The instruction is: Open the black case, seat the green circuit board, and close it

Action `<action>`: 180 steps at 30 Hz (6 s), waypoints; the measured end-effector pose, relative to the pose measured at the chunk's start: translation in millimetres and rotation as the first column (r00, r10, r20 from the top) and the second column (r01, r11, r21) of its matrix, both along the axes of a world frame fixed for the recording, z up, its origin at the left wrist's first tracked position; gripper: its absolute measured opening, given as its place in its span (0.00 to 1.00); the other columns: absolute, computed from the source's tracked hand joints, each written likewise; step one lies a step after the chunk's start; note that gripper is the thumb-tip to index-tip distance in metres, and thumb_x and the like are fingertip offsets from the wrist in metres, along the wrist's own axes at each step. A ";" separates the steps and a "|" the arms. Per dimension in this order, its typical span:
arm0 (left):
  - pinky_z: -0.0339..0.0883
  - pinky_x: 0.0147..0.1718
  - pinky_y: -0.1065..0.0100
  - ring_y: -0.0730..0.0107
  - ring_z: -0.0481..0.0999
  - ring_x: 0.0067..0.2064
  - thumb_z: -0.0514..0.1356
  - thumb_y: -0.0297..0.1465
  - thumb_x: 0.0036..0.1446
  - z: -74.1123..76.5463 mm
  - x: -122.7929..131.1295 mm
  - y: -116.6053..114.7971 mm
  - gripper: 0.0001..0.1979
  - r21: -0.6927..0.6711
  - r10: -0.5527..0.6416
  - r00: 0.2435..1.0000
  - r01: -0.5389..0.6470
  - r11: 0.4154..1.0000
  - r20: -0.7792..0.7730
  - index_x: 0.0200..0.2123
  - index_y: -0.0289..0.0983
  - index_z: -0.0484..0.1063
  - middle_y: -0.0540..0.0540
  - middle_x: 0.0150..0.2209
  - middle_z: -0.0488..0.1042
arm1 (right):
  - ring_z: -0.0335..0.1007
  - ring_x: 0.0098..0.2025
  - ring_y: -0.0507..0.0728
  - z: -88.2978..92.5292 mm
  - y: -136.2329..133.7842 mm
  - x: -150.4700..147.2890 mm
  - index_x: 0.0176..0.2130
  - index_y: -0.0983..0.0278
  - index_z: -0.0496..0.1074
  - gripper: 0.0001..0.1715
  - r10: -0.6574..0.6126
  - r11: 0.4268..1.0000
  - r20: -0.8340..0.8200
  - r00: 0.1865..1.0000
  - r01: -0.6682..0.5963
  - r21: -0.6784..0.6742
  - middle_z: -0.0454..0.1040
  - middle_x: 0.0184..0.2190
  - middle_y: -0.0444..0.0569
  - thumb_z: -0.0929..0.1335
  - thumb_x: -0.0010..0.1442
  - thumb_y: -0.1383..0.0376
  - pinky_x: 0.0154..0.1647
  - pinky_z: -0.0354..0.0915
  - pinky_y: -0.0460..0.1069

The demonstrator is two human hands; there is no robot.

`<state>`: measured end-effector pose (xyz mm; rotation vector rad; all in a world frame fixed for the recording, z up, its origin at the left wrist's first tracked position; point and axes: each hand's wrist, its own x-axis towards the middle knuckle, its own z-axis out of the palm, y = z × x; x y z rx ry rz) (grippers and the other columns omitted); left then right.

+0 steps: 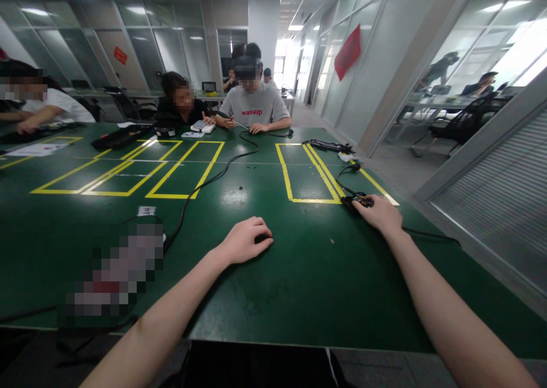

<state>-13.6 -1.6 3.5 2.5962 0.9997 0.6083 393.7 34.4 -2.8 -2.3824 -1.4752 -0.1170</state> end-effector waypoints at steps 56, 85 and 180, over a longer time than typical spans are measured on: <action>0.72 0.45 0.61 0.59 0.77 0.44 0.69 0.39 0.54 6.4 -15.1 13.7 0.13 0.126 -0.040 0.996 0.030 0.992 0.076 0.38 0.39 0.76 0.43 0.41 0.78 | 0.72 0.47 0.64 -8.3 -54.1 -177.7 0.54 0.63 0.74 0.18 0.942 0.329 -0.022 0.334 -0.914 0.238 0.76 0.48 0.57 0.68 0.67 0.62 0.48 0.72 0.62; 0.68 0.36 0.68 0.67 0.74 0.35 0.59 0.28 0.56 -3.1 -14.8 21.4 0.03 0.034 0.061 0.997 -0.062 0.997 0.039 0.31 0.38 0.73 0.48 0.34 0.75 | 0.68 0.57 0.68 -18.0 -41.0 -178.1 0.62 0.63 0.69 0.32 0.929 0.366 -0.040 0.369 -0.893 0.260 0.72 0.59 0.60 0.72 0.60 0.61 0.60 0.66 0.68; 0.64 0.35 0.70 0.69 0.72 0.33 0.67 0.36 0.51 19.9 -46.1 27.0 0.08 -0.489 0.071 0.992 -0.012 0.872 0.101 0.28 0.36 0.80 0.48 0.31 0.78 | 0.73 0.32 0.54 8.3 -39.3 -135.9 0.37 0.62 0.81 0.13 0.949 0.219 -0.274 0.153 -0.948 0.232 0.77 0.32 0.49 0.68 0.69 0.61 0.35 0.66 0.48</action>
